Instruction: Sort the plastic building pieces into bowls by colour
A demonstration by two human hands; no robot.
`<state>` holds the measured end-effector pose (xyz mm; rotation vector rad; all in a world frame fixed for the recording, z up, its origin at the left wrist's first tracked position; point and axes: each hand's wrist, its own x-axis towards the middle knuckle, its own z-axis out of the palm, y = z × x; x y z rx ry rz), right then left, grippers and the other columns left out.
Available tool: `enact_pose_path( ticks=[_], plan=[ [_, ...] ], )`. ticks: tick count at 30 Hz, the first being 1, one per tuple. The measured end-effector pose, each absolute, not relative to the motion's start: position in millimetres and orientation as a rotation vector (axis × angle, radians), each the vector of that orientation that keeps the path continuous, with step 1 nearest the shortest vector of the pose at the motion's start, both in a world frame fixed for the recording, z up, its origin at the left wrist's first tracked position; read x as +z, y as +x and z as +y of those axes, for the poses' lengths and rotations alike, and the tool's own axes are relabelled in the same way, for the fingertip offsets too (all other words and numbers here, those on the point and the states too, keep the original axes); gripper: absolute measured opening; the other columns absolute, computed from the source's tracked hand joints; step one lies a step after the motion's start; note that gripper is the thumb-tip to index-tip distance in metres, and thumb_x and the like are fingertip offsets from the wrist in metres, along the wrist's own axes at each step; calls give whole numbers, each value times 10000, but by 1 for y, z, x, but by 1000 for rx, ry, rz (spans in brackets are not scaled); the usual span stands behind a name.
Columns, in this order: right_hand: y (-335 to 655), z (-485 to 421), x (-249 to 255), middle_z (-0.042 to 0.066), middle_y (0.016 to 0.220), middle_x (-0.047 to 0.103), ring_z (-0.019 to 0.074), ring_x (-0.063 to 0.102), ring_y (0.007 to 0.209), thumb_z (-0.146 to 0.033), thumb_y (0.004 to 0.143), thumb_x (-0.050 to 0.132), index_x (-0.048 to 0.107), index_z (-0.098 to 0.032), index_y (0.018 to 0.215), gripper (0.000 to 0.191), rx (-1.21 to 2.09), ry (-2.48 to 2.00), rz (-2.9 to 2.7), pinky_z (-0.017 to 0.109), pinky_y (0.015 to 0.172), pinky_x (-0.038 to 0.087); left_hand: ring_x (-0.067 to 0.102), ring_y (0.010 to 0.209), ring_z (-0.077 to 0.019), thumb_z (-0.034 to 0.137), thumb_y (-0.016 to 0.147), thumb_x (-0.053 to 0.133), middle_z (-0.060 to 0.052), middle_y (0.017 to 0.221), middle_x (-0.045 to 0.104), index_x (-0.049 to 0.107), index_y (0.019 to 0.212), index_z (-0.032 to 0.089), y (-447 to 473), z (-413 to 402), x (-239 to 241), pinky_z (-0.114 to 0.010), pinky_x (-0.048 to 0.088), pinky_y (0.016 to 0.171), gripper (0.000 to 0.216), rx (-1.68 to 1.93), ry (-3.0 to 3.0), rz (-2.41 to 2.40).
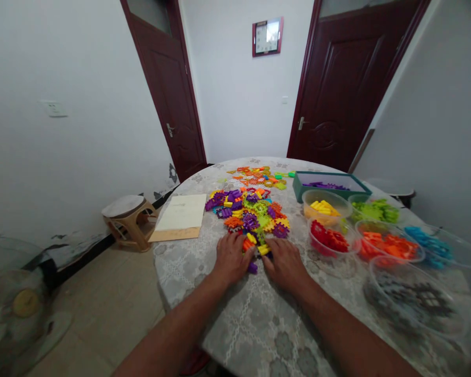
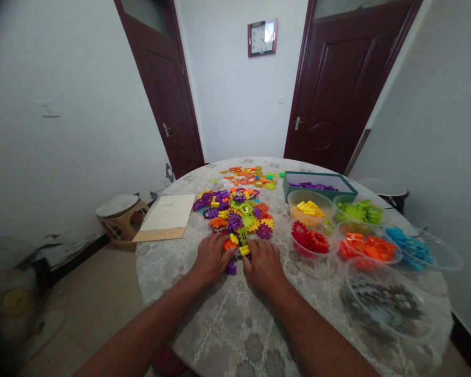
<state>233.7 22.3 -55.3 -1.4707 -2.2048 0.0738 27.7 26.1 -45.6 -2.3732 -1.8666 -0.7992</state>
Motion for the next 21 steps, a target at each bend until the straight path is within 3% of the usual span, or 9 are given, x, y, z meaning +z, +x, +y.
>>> enact_pose_path(
  ticks=[5,10,16,21],
  plan=[
    [239,27,-46,153,1269,687,292,591,1223,-306,961,622,660,-176,1285,352,122,-1554,-2218,410,1067,402,527,1380,-371,464,1009,579,-184,1458,617,662,1351,195,58,11,-49,-624,381,1178,443,-775,-2314,-1931],
    [243,31,-41,137,1214,709,285,595,1182,-286,961,619,678,-185,1194,261,173,-1633,-2202,373,998,418,496,1435,-353,477,994,601,-158,1538,555,610,1416,259,60,1,-53,-628,377,1194,474,-901,-2349,-1873],
    [248,39,-49,126,1150,728,287,629,1126,-268,932,658,683,-195,1187,267,144,-1551,-2101,379,976,453,358,1545,-434,576,820,797,-186,1638,459,572,1475,257,44,-11,-59,-702,300,1223,762,-887,-2451,-1813],
    [251,44,-53,100,1065,741,266,663,1005,-249,921,643,668,-202,1157,242,160,-1534,-1998,364,893,481,410,1503,-461,669,713,857,-182,1591,519,563,1505,287,45,-13,-57,-734,269,1222,928,-795,-2549,-1777]
  ],
)
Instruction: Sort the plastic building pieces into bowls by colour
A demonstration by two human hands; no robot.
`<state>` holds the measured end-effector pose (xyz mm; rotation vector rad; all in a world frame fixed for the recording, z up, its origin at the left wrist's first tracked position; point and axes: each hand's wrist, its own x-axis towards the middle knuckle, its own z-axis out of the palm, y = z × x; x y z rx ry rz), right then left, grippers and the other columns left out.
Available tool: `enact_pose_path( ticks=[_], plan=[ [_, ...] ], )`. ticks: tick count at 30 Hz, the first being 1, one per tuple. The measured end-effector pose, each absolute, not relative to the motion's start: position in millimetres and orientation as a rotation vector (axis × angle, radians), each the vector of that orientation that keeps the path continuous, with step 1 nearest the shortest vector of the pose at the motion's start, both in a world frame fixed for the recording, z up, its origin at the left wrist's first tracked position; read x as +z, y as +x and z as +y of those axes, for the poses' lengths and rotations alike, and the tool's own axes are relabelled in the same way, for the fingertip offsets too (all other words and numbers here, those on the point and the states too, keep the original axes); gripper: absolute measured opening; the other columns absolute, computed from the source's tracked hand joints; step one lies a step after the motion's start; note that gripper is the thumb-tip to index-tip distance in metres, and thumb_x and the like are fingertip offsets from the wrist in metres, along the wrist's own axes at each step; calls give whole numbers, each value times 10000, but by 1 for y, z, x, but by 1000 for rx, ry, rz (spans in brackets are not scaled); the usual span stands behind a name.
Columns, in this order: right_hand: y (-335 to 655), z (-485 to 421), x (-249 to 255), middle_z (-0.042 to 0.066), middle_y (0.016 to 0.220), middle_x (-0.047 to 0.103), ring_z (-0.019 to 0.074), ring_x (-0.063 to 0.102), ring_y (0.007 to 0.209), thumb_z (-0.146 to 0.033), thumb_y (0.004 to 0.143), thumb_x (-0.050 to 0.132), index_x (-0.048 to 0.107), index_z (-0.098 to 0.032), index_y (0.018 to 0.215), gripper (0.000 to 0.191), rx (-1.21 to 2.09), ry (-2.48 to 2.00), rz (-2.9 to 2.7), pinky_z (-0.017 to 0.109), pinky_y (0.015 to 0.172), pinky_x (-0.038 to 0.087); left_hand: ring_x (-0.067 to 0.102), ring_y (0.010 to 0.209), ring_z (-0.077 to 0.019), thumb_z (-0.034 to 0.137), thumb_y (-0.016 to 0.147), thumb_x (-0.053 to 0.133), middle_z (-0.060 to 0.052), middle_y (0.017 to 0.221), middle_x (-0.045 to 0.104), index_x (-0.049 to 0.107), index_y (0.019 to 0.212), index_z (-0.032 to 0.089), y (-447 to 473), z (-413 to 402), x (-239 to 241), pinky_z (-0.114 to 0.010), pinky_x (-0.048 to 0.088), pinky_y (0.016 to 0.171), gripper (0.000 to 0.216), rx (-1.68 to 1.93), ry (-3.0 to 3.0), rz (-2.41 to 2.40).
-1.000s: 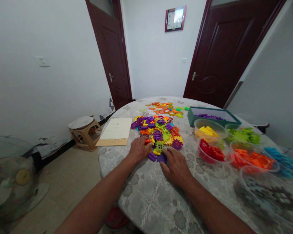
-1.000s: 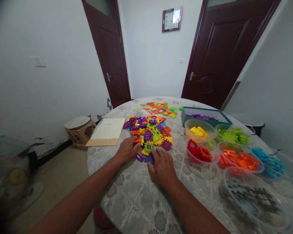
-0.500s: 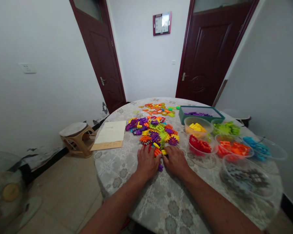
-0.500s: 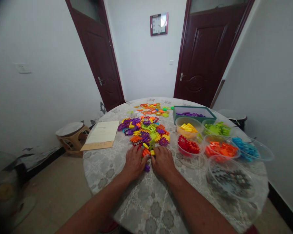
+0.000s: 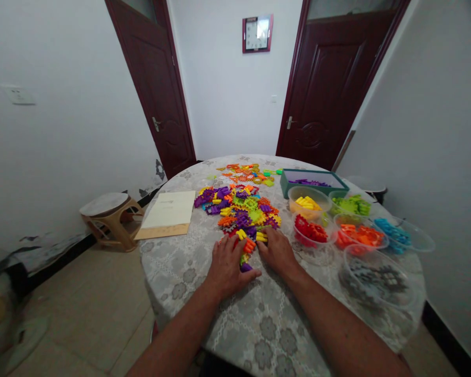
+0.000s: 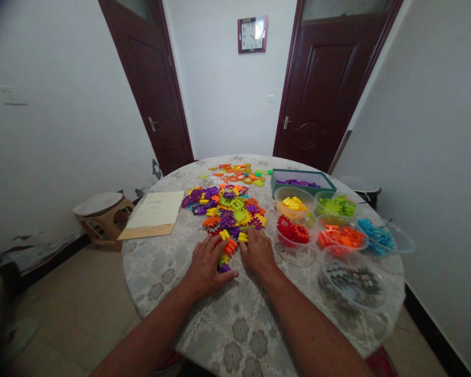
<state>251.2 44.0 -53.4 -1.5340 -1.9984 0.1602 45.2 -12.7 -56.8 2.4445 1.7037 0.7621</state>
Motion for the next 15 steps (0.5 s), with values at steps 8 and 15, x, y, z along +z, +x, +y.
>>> enact_pose_path(
  ticks=[8,15],
  plan=[
    [250,42,-50,70,1043,713,232,678,944,-248,920,586,602,-202,1116,202,313,-1450,-1875,324,841,493,497,1446,-385,455,944,700,-151,1504,614,527,1488,231,48,-7,-56,-637,333,1216,613,831,2416,1739],
    [246,37,-51,67,1005,728,227,705,855,-237,904,545,558,-210,1156,253,349,-1428,-1834,301,754,489,614,1314,-318,397,982,638,-118,1373,696,609,1361,256,44,-3,-53,-531,449,1151,405,1012,2375,1728]
  ],
)
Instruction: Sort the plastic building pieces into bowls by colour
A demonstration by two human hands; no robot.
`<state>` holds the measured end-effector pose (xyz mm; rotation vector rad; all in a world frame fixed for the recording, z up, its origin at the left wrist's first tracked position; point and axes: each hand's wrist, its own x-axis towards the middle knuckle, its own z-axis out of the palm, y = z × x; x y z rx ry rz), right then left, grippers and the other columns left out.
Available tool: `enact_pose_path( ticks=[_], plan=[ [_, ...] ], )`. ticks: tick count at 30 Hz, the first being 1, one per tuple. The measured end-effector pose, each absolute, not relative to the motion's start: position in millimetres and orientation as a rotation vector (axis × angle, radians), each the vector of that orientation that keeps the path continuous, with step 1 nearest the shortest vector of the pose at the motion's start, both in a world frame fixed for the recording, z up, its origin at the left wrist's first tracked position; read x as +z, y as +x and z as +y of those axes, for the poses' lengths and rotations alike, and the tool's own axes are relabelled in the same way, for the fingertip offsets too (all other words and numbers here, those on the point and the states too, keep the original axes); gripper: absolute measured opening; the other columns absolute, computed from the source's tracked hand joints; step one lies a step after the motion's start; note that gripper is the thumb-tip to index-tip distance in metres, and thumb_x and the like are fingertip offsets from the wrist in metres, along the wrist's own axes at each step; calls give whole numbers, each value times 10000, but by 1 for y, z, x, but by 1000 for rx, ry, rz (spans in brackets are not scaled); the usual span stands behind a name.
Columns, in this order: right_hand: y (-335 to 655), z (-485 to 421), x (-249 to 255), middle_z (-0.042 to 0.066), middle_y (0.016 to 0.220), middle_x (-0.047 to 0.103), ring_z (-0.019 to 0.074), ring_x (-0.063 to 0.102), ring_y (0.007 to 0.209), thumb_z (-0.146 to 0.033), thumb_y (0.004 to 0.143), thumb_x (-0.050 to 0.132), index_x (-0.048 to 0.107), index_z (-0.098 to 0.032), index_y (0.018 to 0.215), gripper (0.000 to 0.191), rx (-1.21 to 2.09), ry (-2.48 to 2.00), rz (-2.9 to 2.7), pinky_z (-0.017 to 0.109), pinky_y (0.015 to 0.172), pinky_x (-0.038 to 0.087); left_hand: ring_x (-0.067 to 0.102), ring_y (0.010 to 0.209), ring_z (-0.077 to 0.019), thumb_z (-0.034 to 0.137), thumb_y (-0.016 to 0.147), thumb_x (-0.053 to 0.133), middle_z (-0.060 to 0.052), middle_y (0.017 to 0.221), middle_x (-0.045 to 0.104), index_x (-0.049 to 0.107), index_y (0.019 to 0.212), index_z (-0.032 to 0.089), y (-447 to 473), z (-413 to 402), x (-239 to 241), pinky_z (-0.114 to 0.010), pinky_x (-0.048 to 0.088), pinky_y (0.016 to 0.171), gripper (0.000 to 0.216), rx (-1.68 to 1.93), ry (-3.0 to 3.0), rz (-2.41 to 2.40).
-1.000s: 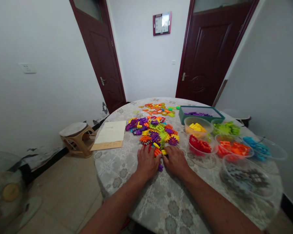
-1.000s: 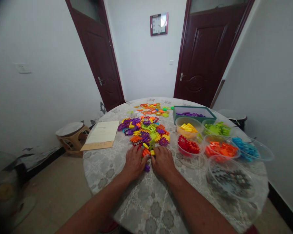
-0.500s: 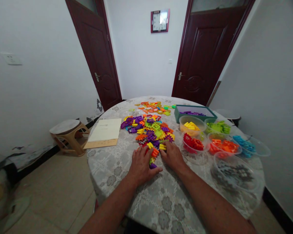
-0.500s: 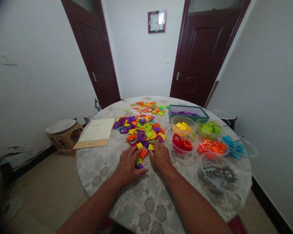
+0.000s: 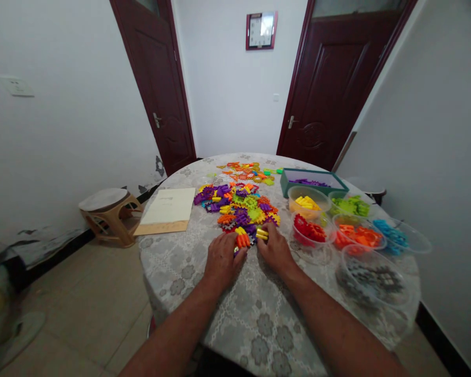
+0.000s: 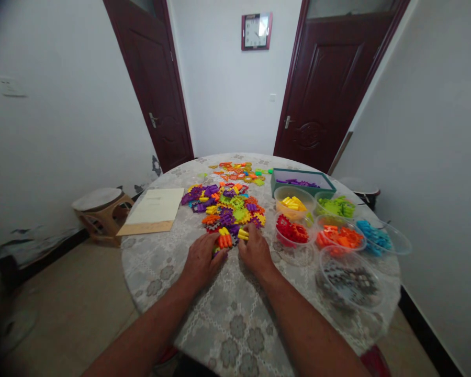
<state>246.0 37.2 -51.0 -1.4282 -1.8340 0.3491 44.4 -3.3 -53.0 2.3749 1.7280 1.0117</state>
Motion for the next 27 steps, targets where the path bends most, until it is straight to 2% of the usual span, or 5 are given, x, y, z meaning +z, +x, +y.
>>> enact_pose_path(
  ticks=[4,10,14,19,27],
  plan=[
    [244,37,-50,69,1019,757,229,726,842,-232,926,533,571,-212,1229,306,367,-1473,-1798,291,744,496,582,1361,-317,365,981,635,-98,1396,698,680,1291,272,43,-3,-52,-555,419,1184,327,1022,2415,1687],
    [248,40,-45,87,1253,756,228,725,1025,-185,921,525,631,-228,1373,466,432,-1348,-1777,347,938,544,548,1389,-299,359,1026,567,-67,1419,685,751,1231,314,42,-3,-51,-567,391,1202,278,919,2463,1640],
    [248,40,-43,87,1179,764,241,727,1011,-202,916,530,631,-218,1334,431,449,-1386,-1736,356,927,543,549,1396,-299,401,1010,606,-84,1419,682,724,1275,291,42,-3,-51,-562,378,1222,310,937,2441,1660],
    [244,36,-42,84,1087,750,260,725,936,-267,890,570,569,-212,1257,371,477,-1423,-1673,345,830,527,527,1421,-346,433,789,854,-144,1472,630,652,1363,230,43,-4,-53,-563,382,1232,642,953,2426,1677],
    [238,33,-49,57,956,743,240,702,815,-200,890,509,565,-214,1220,334,468,-1471,-1708,304,738,473,470,1482,-367,396,745,858,-171,1554,542,443,1553,222,40,-3,-61,-588,366,1240,925,920,2431,1686]
  ],
)
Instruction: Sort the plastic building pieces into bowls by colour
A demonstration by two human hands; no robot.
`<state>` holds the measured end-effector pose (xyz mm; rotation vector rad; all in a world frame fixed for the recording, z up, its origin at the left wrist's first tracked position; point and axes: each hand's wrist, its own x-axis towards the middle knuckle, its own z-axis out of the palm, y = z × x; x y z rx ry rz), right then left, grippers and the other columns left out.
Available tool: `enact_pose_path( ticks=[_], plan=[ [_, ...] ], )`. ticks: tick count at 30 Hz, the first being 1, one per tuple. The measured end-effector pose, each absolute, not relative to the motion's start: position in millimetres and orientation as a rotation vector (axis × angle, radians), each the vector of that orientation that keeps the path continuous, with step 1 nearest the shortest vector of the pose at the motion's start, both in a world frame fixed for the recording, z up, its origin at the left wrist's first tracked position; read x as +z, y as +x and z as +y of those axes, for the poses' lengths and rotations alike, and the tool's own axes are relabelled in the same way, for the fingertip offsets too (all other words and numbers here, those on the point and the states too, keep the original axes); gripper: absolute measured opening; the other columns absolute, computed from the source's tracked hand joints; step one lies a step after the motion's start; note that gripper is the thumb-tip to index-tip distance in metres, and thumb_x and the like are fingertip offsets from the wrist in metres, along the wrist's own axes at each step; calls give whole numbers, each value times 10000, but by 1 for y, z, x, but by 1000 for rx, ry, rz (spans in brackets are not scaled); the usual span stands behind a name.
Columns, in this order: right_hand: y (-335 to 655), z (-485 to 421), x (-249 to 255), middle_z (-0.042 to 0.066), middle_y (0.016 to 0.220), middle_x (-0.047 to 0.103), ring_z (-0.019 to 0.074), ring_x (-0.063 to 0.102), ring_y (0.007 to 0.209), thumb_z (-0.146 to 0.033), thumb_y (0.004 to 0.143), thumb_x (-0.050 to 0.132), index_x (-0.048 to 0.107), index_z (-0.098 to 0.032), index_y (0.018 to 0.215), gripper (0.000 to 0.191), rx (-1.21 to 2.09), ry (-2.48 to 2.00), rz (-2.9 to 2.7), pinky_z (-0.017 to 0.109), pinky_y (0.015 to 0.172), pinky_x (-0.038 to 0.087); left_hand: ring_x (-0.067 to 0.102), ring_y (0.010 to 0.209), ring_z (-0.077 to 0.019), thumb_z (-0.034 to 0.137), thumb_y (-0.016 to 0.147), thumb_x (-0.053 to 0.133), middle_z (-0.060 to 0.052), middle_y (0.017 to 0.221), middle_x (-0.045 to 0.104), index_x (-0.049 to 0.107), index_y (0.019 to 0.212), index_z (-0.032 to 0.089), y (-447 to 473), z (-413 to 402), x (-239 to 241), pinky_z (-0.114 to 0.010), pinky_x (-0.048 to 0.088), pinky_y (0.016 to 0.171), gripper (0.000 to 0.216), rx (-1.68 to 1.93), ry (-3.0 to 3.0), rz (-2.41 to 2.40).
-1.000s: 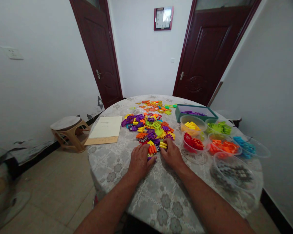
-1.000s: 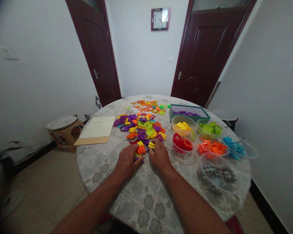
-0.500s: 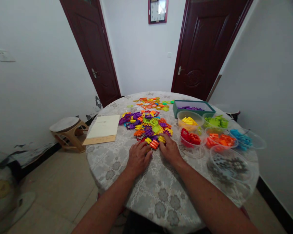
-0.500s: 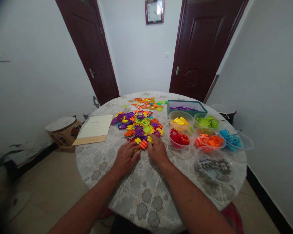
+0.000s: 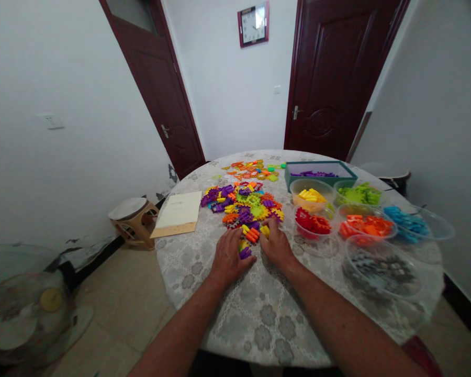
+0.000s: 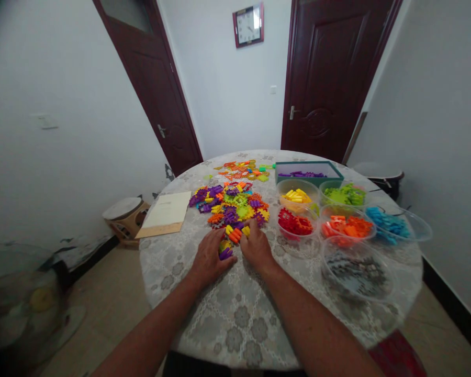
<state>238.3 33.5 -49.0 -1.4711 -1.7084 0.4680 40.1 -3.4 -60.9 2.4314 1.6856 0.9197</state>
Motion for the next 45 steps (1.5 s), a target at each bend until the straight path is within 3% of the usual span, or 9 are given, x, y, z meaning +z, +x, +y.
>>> enact_pose_path(
  ticks=[5,10,19,27,35,38,42,45],
  plan=[
    [237,33,-49,76,1150,769,234,727,986,-187,927,501,605,-231,1294,384,500,-1331,-1751,321,885,519,473,1481,-364,368,776,824,-181,1554,533,423,1552,211,40,-4,-61,-587,368,1246,888,935,2431,1693],
    [233,31,-50,85,1189,759,236,712,1086,-178,917,515,632,-221,1231,337,541,-1216,-1769,348,975,527,495,1467,-348,325,814,776,-183,1533,545,399,1569,202,41,-6,-57,-574,407,1226,853,977,2375,1709],
    [228,25,-48,83,1054,776,236,720,980,-204,976,493,661,-217,1141,236,635,-1220,-1836,322,893,512,503,1457,-302,304,873,708,-166,1524,546,387,1579,214,42,-8,-53,-537,415,1225,780,952,2309,1689],
    [229,28,-52,100,1069,759,231,696,1027,-156,930,468,659,-203,1077,245,626,-1195,-1847,319,934,486,538,1420,-297,285,855,736,-177,1490,575,461,1536,170,41,-5,-48,-509,409,1224,744,1046,2164,1615],
    [235,24,-42,43,878,730,233,678,838,-264,900,483,673,-222,973,207,711,-1333,-1726,318,773,472,659,1284,-279,387,879,769,-114,1424,677,593,1404,275,25,-1,-31,-514,488,1151,565,1176,1593,1474],
    [240,25,-39,42,897,738,241,684,848,-294,910,490,684,-222,1007,229,695,-1406,-1616,330,777,489,693,1195,-282,367,857,788,-107,1340,721,643,1333,273,29,1,-27,-525,514,1108,507,1174,1571,1538],
    [242,30,-43,127,1205,726,275,673,1127,-310,964,503,676,-184,1227,339,486,-1351,-1763,395,991,496,682,1196,-293,370,842,806,-127,1325,715,663,1310,226,36,1,-24,-514,512,1101,510,1127,1704,1651],
    [239,31,-47,157,1292,684,288,649,1193,-358,996,557,633,-190,1367,414,336,-1399,-1994,401,1007,498,669,1217,-290,416,887,762,-133,1304,708,664,1293,201,34,1,-27,-500,513,1106,470,1102,1842,1639]
  ],
)
